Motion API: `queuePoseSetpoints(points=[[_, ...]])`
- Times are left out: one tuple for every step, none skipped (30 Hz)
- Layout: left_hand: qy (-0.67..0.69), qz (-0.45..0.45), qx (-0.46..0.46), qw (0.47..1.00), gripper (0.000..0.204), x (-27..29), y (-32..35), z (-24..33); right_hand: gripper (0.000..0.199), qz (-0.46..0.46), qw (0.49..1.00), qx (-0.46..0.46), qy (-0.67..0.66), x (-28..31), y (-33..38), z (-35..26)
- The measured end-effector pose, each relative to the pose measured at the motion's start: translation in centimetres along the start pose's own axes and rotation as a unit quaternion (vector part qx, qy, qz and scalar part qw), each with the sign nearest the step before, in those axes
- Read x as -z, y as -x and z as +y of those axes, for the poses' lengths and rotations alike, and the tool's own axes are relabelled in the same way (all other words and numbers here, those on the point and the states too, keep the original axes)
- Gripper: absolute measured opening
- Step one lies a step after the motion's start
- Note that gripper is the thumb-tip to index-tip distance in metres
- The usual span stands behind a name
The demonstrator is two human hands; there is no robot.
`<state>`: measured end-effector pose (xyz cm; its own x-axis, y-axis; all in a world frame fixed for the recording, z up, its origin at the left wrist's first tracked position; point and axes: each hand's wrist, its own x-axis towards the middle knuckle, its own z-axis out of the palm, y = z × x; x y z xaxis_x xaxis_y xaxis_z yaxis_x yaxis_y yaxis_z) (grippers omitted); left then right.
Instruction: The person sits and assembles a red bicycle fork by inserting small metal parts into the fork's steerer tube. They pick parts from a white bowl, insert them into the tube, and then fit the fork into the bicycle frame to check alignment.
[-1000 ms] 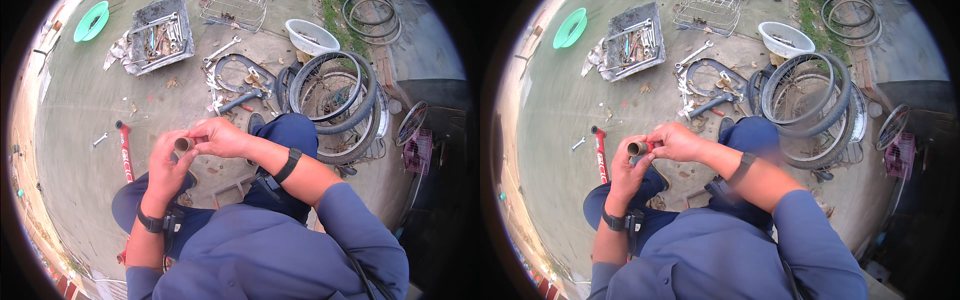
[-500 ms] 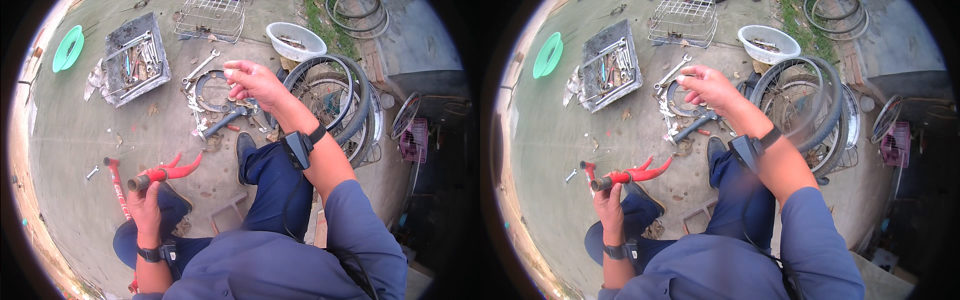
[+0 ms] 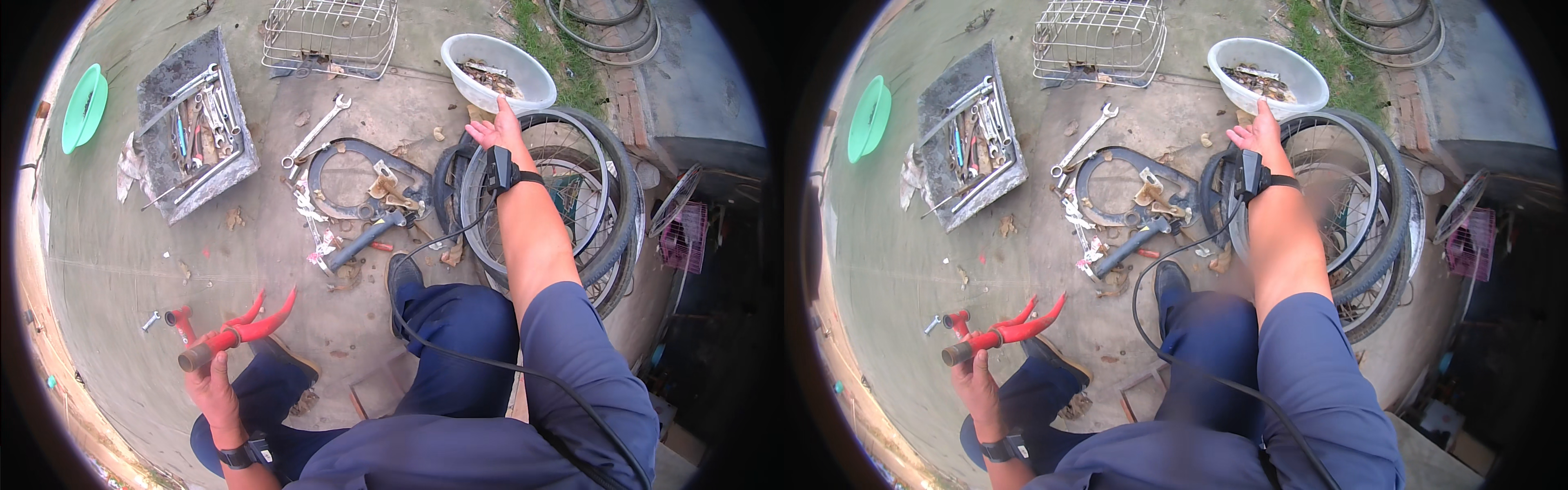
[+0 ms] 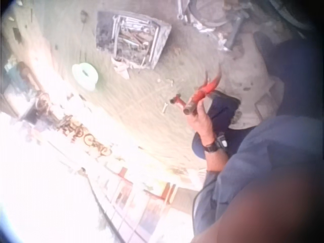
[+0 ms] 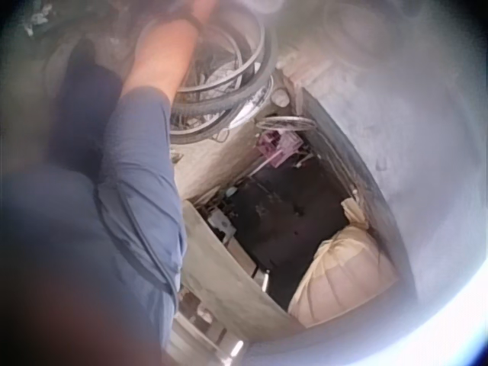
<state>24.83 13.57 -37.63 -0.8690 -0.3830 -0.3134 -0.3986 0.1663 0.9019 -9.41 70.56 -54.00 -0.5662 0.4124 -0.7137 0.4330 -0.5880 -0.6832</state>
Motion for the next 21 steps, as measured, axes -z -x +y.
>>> queuePoseSetpoints(points=[[-0.014, 0.009, 0.001, 1.000, 0.037, 0.1, -0.5, 0.1, 0.099, 0.004, 1.000, -0.006, -0.009, 0.0, -1.5, -0.4], [-0.018, 0.006, -0.011, 1.000, 0.039, 0.2, -0.9, 0.1, 0.098, 0.015, 1.000, -0.005, -0.027, 0.1, -2.8, -0.6], [-0.024, 0.010, -0.003, 1.000, 0.039, 0.3, -1.3, 0.1, 0.097, 0.013, 0.998, -0.021, -0.052, 0.2, -4.1, -0.9], [-0.032, 0.016, 0.002, 0.999, 0.040, 0.4, -1.6, 0.1, 0.095, -0.012, 0.998, -0.014, -0.065, 0.5, -5.0, -0.9], [-0.037, 0.023, 0.007, 0.999, 0.040, 0.5, -1.9, 0.1, 0.093, -0.035, 0.997, -0.003, -0.074, 0.9, -5.7, -1.0], [-0.045, 0.024, 0.017, 0.999, 0.041, 0.8, -2.0, 0.2, 0.084, -0.027, 0.996, -0.010, -0.088, 1.0, -6.4, -1.0], [-0.049, 0.028, 0.025, 0.998, 0.042, 1.0, -2.4, 0.2, 0.076, 0.004, 0.995, -0.006, -0.097, 0.8, -7.0, -0.9], [-0.046, 0.031, 0.023, 0.998, 0.042, 1.1, -2.7, 0.1, 0.062, 0.013, 0.995, 0.014, -0.096, 0.9, -7.4, -0.8], [-0.056, 0.039, 0.035, 0.997, 0.043, 1.2, -2.9, 0.2, 0.057, 0.000, 0.994, 0.025, -0.108, 0.9, -7.8, -0.8], [-0.060, 0.044, 0.037, 0.997, 0.043, 1.2, -3.1, 0.2, 0.055, 0.009, 0.993, 0.023, -0.117, 1.0, -8.1, -0.8], [-0.059, 0.047, 0.029, 0.997, 0.044, 1.2, -3.3, 0.3, 0.053, 0.017, 0.992, 0.028, -0.120, 1.0, -8.5, -1.1], [-0.058, 0.046, 0.035, 0.997, 0.044, 1.2, -3.5, 0.4, 0.053, 0.023, 0.992, 0.038, -0.118, 0.8, -9.1, -1.1], [-0.055, 0.050, 0.046, 0.996, 0.043, 1.1, -3.6, 0.4, 0.053, 0.009, 0.992, 0.042, -0.120, 0.7, -9.7, -1.4], [-0.048, 0.054, 0.048, 0.996, 0.043, 1.1, -3.6, 0.5, 0.048, 0.016, 0.992, 0.052, -0.116, 0.7, -10.3, -1.8], [-0.037, 0.059, 0.038, 0.997, 0.042, 0.9, -3.7, 0.5, 0.045, 0.025, 0.990, 0.051, -0.131, 0.6, -11.0, -2.1], [-0.038, 0.060, 0.051, 0.996, 0.042, 0.9, -3.8, 0.5, 0.044, 0.017, 0.988, 0.033, -0.148, 0.5, -11.5, -2.6], [-0.038, 0.062, 0.055, 0.996, 0.042, 0.9, -3.7, 0.6, 0.043, 0.058, 0.984, 0.040, -0.161, 0.4, -12.1, -2.8], [-0.031, 0.061, 0.048, 0.996, 0.041, 0.9, -3.7, 0.6, 0.043, 0.058, 0.979, 0.025, -0.195, 0.6, -12.3, -3.2], [-0.037, 0.063, 0.061, 0.995, 0.041, 0.8, -3.6, 0.6, 0.044, 0.075, 0.984, 0.060, -0.151, 0.6, -12.4, -3.2], [-0.039, 0.062, 0.063, 0.995, 0.042, 0.9, -3.5, 0.7, 0.045, 0.070, 0.985, 0.035, -0.155, 0.6, -12.3, -3.6], [-0.036, 0.061, 0.053, 0.996, 0.042, 1.0, -3.4, 0.7, 0.045, 0.087, 0.983, 0.016, -0.164, 0.6, -12.0, -3.8]])
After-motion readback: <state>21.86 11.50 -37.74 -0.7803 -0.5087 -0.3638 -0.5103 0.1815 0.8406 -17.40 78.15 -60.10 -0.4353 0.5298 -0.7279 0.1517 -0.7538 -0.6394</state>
